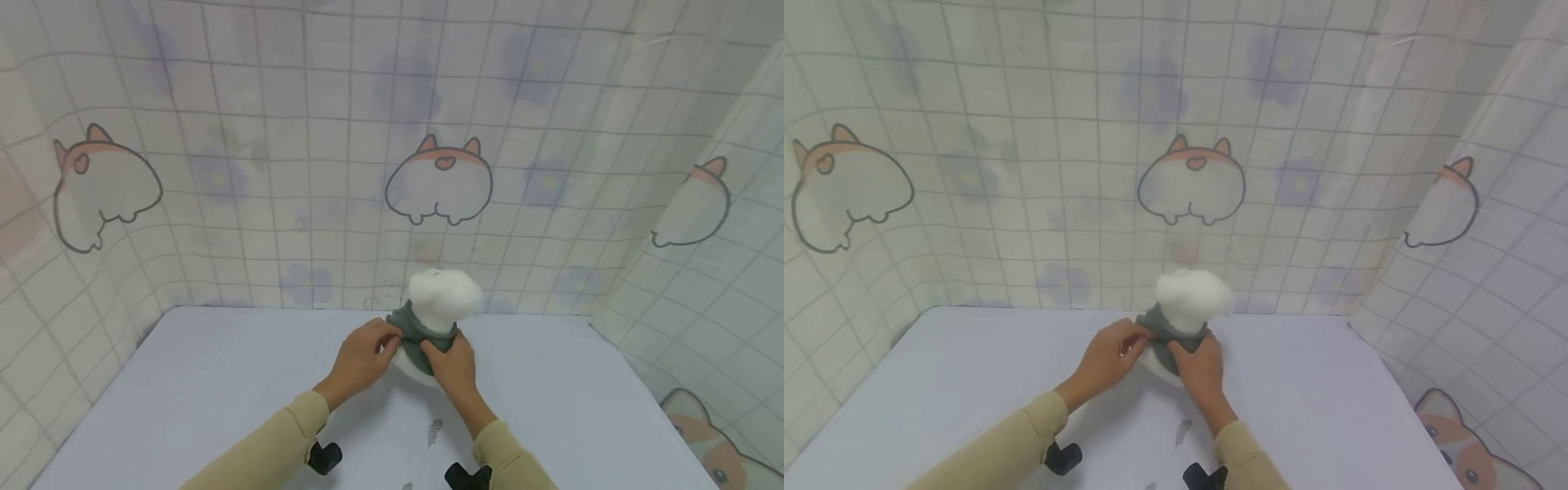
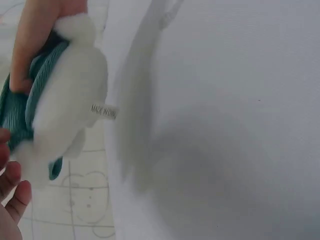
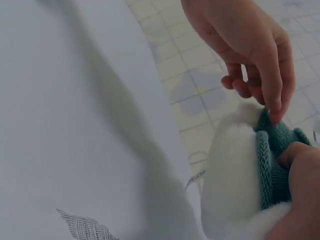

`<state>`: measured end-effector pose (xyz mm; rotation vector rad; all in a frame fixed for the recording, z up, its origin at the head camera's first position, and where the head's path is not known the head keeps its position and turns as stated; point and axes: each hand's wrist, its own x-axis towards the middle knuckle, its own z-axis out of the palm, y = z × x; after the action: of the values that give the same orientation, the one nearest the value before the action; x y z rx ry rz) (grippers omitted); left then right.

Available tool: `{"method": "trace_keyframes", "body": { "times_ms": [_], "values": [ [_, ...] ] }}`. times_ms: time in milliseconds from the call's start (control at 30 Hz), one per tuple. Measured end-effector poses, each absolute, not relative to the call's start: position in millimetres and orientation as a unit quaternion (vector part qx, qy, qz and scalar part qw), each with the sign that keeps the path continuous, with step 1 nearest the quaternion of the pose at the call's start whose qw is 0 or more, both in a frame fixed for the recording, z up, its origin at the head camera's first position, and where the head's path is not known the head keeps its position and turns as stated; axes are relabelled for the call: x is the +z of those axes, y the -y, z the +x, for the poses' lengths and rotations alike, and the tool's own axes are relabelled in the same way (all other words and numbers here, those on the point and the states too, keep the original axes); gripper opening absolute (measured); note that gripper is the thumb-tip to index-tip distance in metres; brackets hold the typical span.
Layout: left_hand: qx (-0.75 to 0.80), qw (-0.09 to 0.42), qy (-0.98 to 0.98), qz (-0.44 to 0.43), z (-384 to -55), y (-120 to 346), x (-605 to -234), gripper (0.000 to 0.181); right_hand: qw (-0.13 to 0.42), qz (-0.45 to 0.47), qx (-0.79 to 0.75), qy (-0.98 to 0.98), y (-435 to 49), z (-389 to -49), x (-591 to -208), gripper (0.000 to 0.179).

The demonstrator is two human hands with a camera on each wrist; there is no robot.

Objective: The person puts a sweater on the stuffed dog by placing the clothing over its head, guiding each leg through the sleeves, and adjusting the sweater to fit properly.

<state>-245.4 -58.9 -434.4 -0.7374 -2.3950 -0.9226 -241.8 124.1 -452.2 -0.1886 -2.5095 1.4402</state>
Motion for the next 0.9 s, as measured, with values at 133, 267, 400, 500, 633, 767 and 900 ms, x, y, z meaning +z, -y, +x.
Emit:
{"method": "trace_keyframes", "body": {
  "times_ms": [133,267,400,500,633,767,900],
  "values": [
    [-0.419,0.273,0.833,-0.237,-253,65,-433,0.008,0.078,-0.077,0.527,0.843,-133,-244,-451,0.054],
    [-0.459,0.242,0.834,-0.188,-259,71,-433,0.009,0.019,-0.084,0.588,0.804,-141,-244,-447,0.051],
    [-0.472,0.191,0.848,-0.149,-262,76,-435,0.013,-0.033,-0.078,0.652,0.753,-144,-244,-444,0.054],
    [-0.486,0.138,0.854,-0.121,-265,78,-438,0.019,-0.066,-0.068,0.675,0.731,-146,-242,-443,0.060],
    [-0.526,0.027,0.846,-0.086,-267,79,-441,0.029,-0.108,-0.050,0.695,0.709,-148,-239,-445,0.074],
    [-0.575,-0.075,0.810,-0.086,-269,78,-443,0.045,-0.132,-0.043,0.715,0.686,-148,-237,-448,0.081],
    [-0.634,-0.165,0.748,-0.106,-270,78,-444,0.065,-0.151,-0.026,0.735,0.661,-147,-235,-447,0.079]
  ]
}}
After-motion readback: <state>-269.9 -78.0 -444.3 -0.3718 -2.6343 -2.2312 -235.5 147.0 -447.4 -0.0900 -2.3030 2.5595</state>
